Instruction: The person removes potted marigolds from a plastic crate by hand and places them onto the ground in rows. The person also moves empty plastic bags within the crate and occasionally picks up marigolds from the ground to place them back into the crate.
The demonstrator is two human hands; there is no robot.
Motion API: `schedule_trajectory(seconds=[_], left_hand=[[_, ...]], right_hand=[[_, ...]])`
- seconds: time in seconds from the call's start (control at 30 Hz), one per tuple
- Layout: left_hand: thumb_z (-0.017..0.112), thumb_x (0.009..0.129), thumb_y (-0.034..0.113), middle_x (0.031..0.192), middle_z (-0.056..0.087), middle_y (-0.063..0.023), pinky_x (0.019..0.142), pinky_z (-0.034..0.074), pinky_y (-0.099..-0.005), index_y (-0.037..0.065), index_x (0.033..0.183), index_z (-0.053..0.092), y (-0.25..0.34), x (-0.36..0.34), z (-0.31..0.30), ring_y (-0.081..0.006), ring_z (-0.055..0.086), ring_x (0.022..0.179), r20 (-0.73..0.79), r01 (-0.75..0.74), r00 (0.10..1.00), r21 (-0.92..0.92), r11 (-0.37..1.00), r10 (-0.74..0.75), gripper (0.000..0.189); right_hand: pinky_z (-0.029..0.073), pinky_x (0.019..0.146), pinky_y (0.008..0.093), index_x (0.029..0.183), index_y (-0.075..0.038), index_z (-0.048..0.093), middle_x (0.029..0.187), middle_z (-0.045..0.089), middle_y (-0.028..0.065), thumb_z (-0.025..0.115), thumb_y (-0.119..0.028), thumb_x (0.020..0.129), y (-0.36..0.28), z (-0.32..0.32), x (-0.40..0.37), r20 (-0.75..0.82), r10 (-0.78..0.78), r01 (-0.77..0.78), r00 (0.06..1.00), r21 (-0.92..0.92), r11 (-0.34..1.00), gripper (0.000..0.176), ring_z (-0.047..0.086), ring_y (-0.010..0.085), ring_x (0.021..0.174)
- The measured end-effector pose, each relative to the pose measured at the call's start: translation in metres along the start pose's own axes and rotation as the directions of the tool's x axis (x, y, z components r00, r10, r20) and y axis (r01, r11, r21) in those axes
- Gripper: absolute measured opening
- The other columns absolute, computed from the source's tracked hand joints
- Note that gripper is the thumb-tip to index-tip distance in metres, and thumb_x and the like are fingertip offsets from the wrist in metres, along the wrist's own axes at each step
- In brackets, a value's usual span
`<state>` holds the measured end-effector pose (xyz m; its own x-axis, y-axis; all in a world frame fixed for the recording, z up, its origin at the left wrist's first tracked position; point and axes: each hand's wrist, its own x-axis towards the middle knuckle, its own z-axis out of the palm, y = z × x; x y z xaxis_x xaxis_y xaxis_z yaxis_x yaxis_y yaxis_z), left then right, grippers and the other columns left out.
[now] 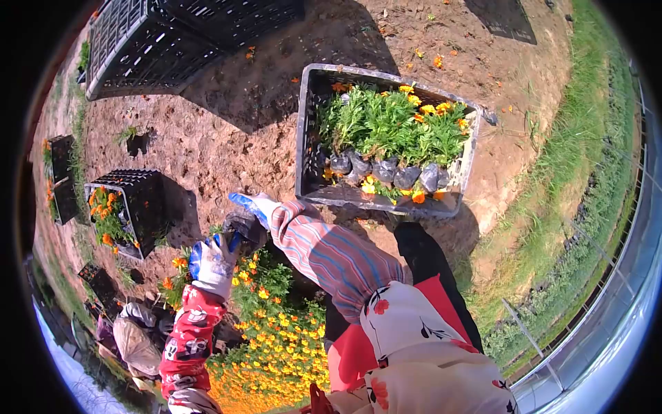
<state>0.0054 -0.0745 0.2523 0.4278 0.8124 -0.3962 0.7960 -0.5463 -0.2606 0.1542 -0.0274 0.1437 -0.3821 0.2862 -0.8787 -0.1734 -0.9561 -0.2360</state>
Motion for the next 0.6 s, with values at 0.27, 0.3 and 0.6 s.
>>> schedule_trajectory(seconds=[0.27,0.3,0.6], left_hand=[[0.057,0.082,0.045,0.073,0.059,-0.0144,0.063,0.045,-0.0438,0.005,0.085,0.055,-0.007,-0.018,0.006,-0.0329,0.057,0.072,0.104,0.146,0.985,-0.078,0.986,-0.138,0.040],[0.057,0.082,0.045,0.073,0.059,-0.0141,0.063,0.045,-0.0437,0.006,0.087,0.056,-0.012,-0.021,0.003,-0.0325,0.057,0.072,0.138,0.168,0.978,-0.078,0.983,-0.157,0.040],[0.071,0.066,0.015,0.106,0.052,-0.0173,0.076,0.046,-0.0431,0.021,0.126,0.051,-0.044,-0.066,0.004,-0.0329,0.056,0.093,0.411,0.234,0.900,-0.182,0.955,-0.142,0.064]], right_hand=[[0.041,0.055,0.0397,0.082,-0.001,0.065,0.071,0.060,0.0084,0.068,-0.032,0.076,0.030,0.034,0.071,-0.286,-0.085,0.037,0.955,-0.169,0.985,0.032,0.052,0.0224,0.060],[0.044,0.060,0.0403,0.082,0.001,0.066,0.077,0.065,0.0111,0.067,-0.037,0.075,0.029,0.036,0.092,-0.326,-0.032,-0.029,0.945,-0.183,0.983,0.039,0.058,0.0267,0.066],[0.043,0.064,0.0306,0.099,-0.001,0.064,0.084,0.063,0.0048,0.072,-0.048,0.072,0.040,-0.028,0.086,-0.189,-0.226,0.195,0.956,-0.172,0.966,0.055,0.054,0.0155,0.072]])
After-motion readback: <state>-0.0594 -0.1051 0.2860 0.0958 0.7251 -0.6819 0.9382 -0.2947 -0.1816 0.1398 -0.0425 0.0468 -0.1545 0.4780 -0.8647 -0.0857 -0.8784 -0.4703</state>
